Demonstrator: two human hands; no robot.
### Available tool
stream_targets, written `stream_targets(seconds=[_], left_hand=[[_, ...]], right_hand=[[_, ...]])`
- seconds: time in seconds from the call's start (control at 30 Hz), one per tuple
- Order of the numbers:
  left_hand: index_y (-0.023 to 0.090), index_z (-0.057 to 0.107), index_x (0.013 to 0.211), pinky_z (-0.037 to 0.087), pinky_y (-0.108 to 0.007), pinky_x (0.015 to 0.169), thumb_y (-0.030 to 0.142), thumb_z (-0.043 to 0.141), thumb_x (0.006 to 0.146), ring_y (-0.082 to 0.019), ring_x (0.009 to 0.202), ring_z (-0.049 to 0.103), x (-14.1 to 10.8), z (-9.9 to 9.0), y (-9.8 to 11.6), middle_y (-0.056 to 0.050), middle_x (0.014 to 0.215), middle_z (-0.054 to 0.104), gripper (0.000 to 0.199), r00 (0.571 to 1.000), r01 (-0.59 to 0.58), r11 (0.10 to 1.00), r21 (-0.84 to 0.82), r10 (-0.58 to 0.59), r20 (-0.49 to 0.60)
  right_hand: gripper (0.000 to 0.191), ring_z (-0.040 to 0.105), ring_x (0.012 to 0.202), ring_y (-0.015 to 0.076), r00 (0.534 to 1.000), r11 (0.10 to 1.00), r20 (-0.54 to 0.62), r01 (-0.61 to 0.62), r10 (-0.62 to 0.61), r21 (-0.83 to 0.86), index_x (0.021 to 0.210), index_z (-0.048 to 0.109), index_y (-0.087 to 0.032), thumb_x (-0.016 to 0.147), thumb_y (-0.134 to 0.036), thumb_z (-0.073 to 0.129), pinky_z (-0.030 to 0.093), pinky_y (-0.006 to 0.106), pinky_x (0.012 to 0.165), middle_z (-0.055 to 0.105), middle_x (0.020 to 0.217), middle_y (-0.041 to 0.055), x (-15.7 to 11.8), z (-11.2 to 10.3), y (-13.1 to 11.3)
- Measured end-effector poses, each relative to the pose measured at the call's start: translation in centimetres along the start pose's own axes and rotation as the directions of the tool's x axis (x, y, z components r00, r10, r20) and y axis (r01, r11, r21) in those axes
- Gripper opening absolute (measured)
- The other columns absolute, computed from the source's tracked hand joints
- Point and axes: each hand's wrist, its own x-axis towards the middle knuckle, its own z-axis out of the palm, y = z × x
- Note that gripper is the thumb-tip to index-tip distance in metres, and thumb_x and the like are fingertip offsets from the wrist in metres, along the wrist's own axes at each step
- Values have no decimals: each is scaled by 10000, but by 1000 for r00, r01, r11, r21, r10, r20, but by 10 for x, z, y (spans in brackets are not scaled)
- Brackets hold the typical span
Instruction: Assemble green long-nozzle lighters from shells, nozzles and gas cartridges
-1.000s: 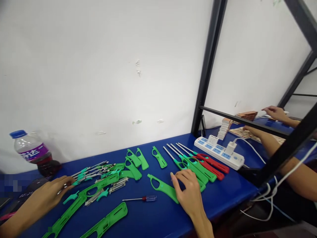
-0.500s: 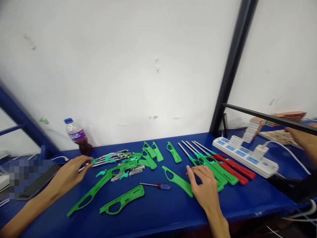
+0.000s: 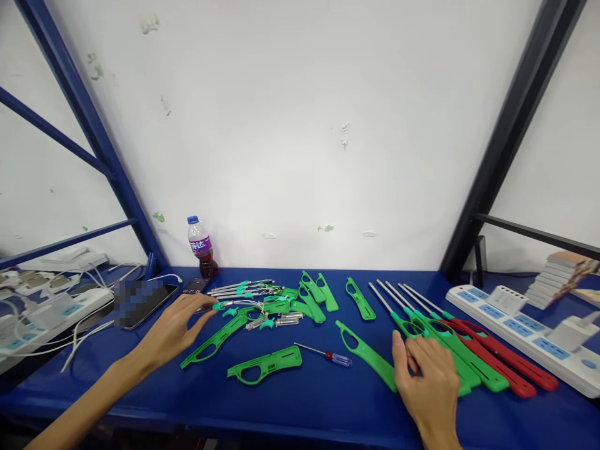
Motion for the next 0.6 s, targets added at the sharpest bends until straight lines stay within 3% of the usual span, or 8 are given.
stream_targets(seconds=[0.1, 0.17, 0.23, 0.3, 0.43, 0.6], left_hand=[[192, 659, 1307, 621, -454, 949, 404, 677, 1046, -237, 1107, 702, -11, -2, 14, -99, 1315, 682, 337, 998, 17, 997, -74, -21, -52], [188, 666, 1290, 625, -446, 938, 398, 676, 1049, -230, 1086, 708, -19, -2, 26, -94, 1286, 693, 320, 996, 33, 991, -133, -44, -80], [180, 675, 1255, 634, -420, 901, 386, 663, 1058, -212, 1034, 719, -27, -1, 38, -81, 1221, 712, 285, 992, 50, 979, -195, -72, -106], [181, 685, 1212, 639, -374, 857, 357, 620, 1083, -190, 973, 730, -35, 2, 51, -63, 1131, 730, 227, 984, 74, 965, -250, -111, -137], [239, 694, 1192, 632, -263, 834, 303, 595, 1089, -169, 942, 756, -52, 15, 71, -41, 1074, 757, 157, 955, 165, 927, -336, -236, -183], [315, 682, 1323, 656, -223, 850, 308, 628, 1072, -163, 944, 796, -72, 31, 87, -8, 1099, 794, 256, 941, 234, 880, -414, -312, -131]], right_hand=[[487, 378, 552, 149, 999, 997, 31, -13, 11, 78, 618, 370, -253, 1024, -290, 637, 332, 339, 655, 358, 576, -53, 3, 5, -20], [381, 471, 589, 164, 996, 989, 86, -32, 20, 147, 691, 478, -253, 1046, -307, 605, 394, 339, 683, 485, 620, -32, 4, 10, -40], [223, 612, 699, 193, 987, 976, 161, -58, 24, 210, 856, 609, -252, 1065, -324, 575, 467, 335, 715, 651, 754, 7, 5, 16, -63], [155, 690, 789, 210, 967, 962, 255, -91, 23, 258, 1003, 651, -260, 1078, -352, 550, 528, 333, 752, 718, 846, 21, 4, 21, -88], [251, 764, 931, 229, 908, 942, 417, -108, -37, 318, 1231, 658, -306, 1058, -473, 585, 614, 355, 840, 784, 1036, 20, -4, 29, -126], [492, 789, 1075, 275, 841, 935, 531, -99, -105, 341, 1445, 598, -335, 996, -520, 678, 664, 373, 807, 792, 1251, 32, -16, 41, -142]])
